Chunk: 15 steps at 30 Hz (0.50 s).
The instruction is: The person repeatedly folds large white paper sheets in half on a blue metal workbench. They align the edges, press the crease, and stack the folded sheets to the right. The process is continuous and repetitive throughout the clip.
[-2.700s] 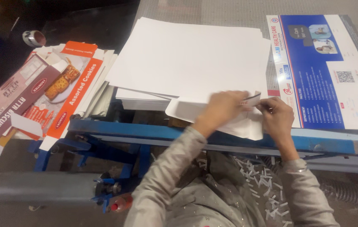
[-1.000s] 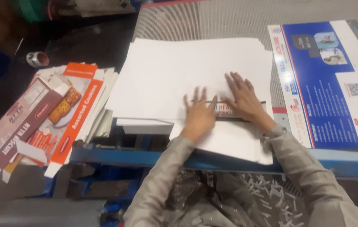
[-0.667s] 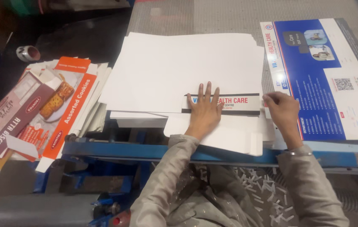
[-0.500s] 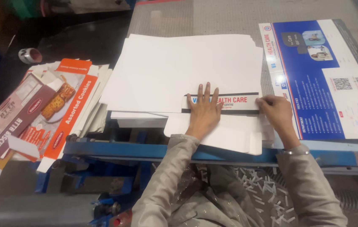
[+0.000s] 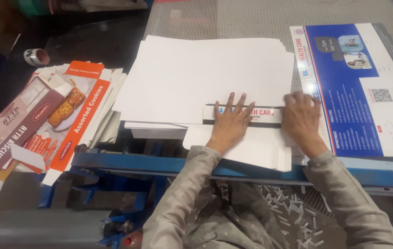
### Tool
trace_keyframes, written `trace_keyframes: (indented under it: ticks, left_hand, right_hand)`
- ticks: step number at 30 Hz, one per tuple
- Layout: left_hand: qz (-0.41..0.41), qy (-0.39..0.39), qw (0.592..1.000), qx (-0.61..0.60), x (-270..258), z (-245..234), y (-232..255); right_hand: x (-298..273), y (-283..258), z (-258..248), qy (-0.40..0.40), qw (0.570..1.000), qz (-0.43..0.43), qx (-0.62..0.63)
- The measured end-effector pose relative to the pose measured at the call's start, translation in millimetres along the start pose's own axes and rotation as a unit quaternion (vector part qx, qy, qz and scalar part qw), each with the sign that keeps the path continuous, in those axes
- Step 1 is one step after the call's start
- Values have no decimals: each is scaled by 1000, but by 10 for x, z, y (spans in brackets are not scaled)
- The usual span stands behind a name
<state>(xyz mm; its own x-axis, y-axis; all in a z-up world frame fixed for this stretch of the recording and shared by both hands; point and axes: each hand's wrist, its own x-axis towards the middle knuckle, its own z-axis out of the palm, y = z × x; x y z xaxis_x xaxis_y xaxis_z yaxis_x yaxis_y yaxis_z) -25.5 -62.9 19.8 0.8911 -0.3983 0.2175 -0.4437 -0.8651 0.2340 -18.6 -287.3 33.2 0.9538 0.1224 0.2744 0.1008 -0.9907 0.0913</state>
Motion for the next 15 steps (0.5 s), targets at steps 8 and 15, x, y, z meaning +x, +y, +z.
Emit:
trace_keyframes:
  ticks: [8, 15]
  left_hand:
    - [2, -39, 999, 3, 17, -89, -2]
    - [30, -59, 998, 18, 4, -173, -39]
  right_hand:
    - [620, -10, 184, 85, 987, -131, 41]
    - [411, -151, 80, 124, 965, -208, 103]
